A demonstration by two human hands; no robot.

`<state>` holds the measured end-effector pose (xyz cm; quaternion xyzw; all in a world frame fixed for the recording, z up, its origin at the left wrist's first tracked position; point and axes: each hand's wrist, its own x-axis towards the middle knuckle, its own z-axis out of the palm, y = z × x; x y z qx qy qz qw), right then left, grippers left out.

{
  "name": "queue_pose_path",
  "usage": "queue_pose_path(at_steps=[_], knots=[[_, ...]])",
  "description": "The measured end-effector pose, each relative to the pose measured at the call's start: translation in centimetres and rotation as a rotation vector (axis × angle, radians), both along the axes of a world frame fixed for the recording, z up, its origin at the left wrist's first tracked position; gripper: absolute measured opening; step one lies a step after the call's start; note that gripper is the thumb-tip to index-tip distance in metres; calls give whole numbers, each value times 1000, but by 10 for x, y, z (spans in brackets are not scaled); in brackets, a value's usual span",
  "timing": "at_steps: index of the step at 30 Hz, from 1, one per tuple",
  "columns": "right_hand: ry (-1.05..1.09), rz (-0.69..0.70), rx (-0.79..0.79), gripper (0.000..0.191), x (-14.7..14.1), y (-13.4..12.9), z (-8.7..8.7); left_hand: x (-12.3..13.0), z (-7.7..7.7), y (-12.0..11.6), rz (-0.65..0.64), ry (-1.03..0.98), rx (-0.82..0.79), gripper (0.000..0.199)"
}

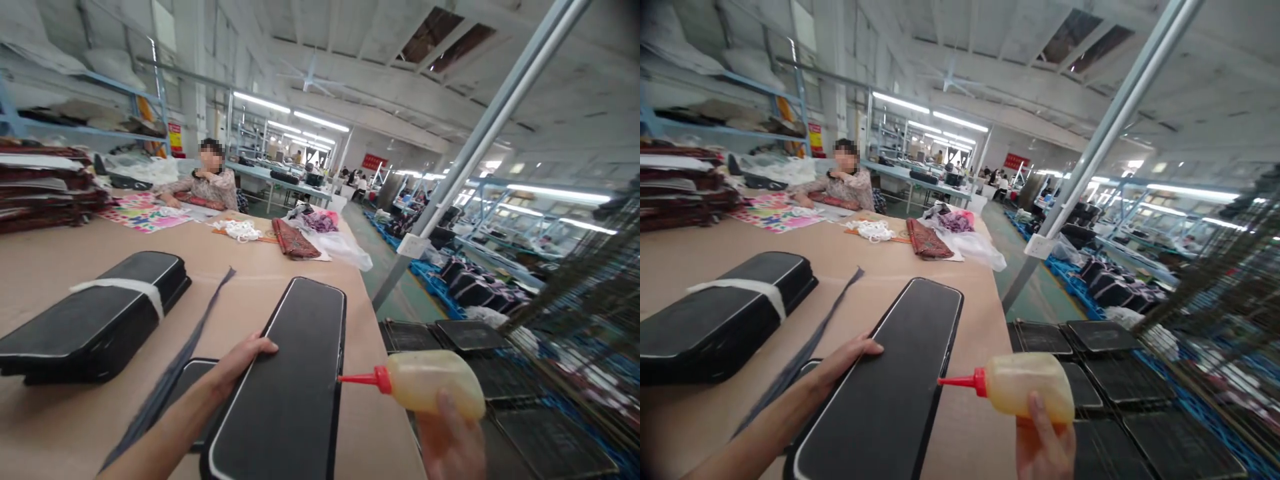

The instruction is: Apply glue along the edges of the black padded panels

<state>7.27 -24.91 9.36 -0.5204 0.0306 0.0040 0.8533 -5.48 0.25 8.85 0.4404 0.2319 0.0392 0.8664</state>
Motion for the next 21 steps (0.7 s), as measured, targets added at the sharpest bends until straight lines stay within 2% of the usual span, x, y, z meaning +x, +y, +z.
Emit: queue_pose_path(at_steps=[5, 8, 12, 16, 21], knots=[[46, -40, 7, 59, 8, 4, 1, -2, 3, 8, -41, -56, -7, 63], [22, -49, 11, 54, 15, 5, -3, 0, 2, 11, -57, -78, -13, 63], [-83, -61, -120, 45, 23, 3, -20, 4, -3, 15, -24, -52, -28, 60], [-160, -73, -201, 44, 28, -4, -35, 10, -8, 20, 20, 8, -45, 53], [-141, 91, -222, 47, 28, -5, -32, 14, -15, 25, 43, 38, -65, 45]])
